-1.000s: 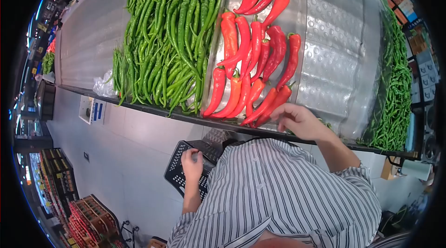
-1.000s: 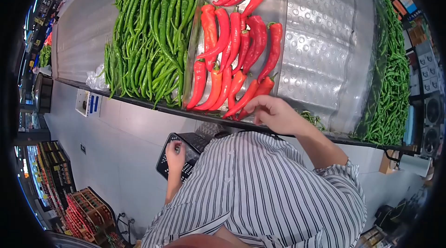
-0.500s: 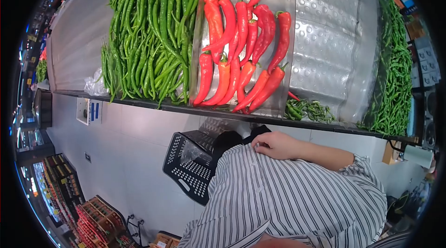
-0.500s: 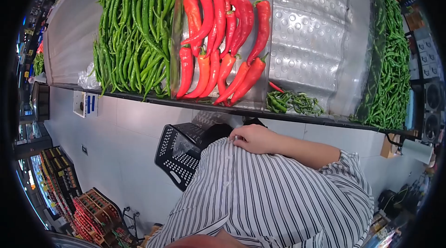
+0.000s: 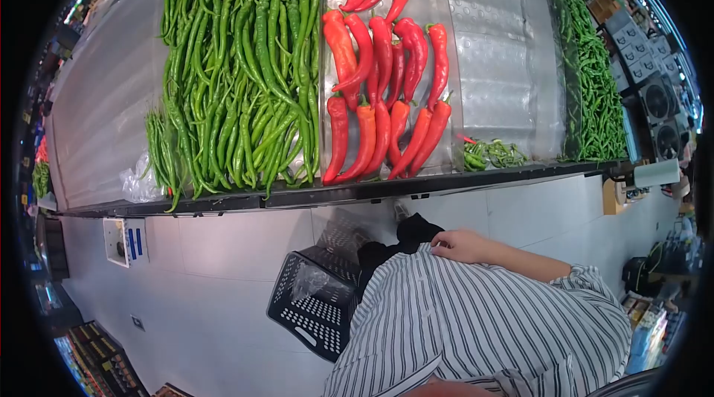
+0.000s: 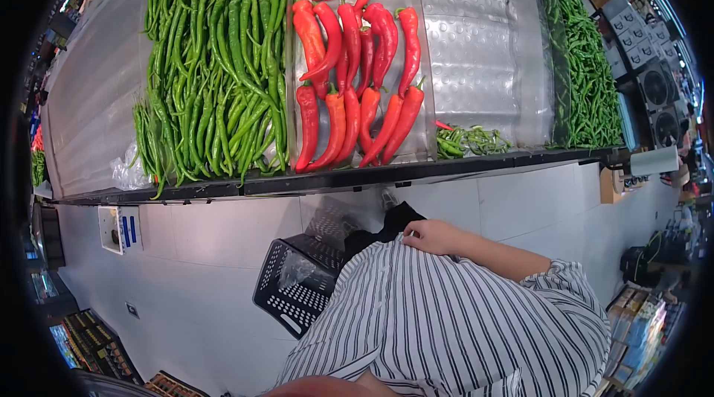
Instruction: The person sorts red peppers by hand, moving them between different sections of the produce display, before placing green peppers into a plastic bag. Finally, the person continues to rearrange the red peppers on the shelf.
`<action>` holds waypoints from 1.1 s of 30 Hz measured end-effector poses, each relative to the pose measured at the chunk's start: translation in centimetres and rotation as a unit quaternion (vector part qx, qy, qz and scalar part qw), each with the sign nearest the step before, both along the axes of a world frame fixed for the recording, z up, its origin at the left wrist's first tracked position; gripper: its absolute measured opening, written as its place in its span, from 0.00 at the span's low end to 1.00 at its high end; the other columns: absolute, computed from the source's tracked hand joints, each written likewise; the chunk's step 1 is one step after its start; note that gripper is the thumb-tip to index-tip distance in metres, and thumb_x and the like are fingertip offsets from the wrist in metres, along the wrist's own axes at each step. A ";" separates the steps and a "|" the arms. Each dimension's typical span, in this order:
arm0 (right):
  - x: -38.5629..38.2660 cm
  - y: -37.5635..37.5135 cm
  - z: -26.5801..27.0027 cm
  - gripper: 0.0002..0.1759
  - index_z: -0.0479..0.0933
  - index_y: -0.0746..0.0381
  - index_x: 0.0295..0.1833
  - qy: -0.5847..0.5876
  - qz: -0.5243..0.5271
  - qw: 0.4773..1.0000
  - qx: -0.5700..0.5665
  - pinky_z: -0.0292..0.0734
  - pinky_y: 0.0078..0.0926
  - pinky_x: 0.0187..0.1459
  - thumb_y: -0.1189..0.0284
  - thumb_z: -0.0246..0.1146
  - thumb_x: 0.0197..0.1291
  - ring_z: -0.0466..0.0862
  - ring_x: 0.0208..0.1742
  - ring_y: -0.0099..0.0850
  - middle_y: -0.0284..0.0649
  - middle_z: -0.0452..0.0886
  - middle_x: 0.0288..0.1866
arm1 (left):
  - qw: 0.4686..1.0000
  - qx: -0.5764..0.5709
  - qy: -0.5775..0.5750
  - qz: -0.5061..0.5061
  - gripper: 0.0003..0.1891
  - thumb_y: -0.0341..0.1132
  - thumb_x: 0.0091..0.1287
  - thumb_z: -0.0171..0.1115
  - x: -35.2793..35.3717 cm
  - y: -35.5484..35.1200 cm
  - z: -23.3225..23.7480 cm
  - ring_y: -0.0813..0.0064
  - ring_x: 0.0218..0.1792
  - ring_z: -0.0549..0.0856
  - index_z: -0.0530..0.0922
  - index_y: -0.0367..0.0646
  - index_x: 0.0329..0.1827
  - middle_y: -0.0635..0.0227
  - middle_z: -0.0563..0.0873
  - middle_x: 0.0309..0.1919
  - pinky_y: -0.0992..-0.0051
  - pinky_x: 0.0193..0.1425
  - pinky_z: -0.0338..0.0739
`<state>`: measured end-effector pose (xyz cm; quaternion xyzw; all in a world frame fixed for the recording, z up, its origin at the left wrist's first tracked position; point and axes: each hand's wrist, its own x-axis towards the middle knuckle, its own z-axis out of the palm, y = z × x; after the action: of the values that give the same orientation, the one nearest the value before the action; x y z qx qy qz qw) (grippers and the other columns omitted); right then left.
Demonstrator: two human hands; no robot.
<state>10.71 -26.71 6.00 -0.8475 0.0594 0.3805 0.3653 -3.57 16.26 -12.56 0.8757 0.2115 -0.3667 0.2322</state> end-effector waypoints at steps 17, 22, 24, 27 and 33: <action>-2.3 -0.2 -4.3 0.21 0.77 0.63 0.55 -0.072 0.062 0.995 0.028 0.78 0.38 0.48 0.60 0.61 0.63 0.84 0.45 0.45 0.49 0.84 0.46 | 0.992 0.108 -0.034 -0.051 0.27 0.43 0.57 0.64 -4.4 0.9 1.7 0.53 0.50 0.85 0.77 0.53 0.63 0.51 0.86 0.48 0.60 0.56 0.77; -2.7 -1.5 -4.8 0.22 0.77 0.64 0.54 -0.050 -0.002 0.998 0.035 0.77 0.41 0.48 0.59 0.62 0.61 0.82 0.46 0.47 0.51 0.83 0.43 | 0.990 0.130 -0.055 -0.012 0.26 0.37 0.51 0.63 4.4 2.4 5.3 0.55 0.47 0.86 0.81 0.57 0.58 0.54 0.87 0.44 0.61 0.55 0.79; -2.8 -2.5 -4.6 0.22 0.77 0.63 0.55 -0.064 0.046 0.997 -0.004 0.77 0.41 0.48 0.59 0.62 0.61 0.83 0.47 0.47 0.51 0.83 0.44 | 0.987 0.144 -0.070 0.012 0.24 0.37 0.52 0.63 7.5 4.8 4.4 0.56 0.49 0.85 0.82 0.56 0.56 0.55 0.87 0.46 0.62 0.55 0.79; -1.7 -3.3 -4.9 0.23 0.76 0.61 0.56 -0.095 0.106 0.988 -0.067 0.77 0.41 0.49 0.59 0.63 0.60 0.83 0.47 0.46 0.49 0.84 0.44 | 0.985 0.157 -0.070 0.032 0.22 0.37 0.52 0.64 11.7 6.6 5.9 0.57 0.50 0.85 0.83 0.55 0.53 0.55 0.86 0.47 0.63 0.56 0.79; -0.3 -0.9 -4.8 0.22 0.77 0.61 0.55 -0.107 0.105 0.984 -0.096 0.78 0.41 0.49 0.59 0.64 0.60 0.83 0.47 0.46 0.49 0.84 0.44 | 0.987 0.118 -0.094 0.053 0.21 0.36 0.51 0.64 15.1 9.8 5.8 0.56 0.49 0.85 0.84 0.47 0.51 0.53 0.87 0.45 0.63 0.57 0.78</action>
<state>10.40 -27.57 1.19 -0.9158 -0.0333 0.3168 0.2447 11.54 26.10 -6.78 0.9153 0.2764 -0.2420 0.1650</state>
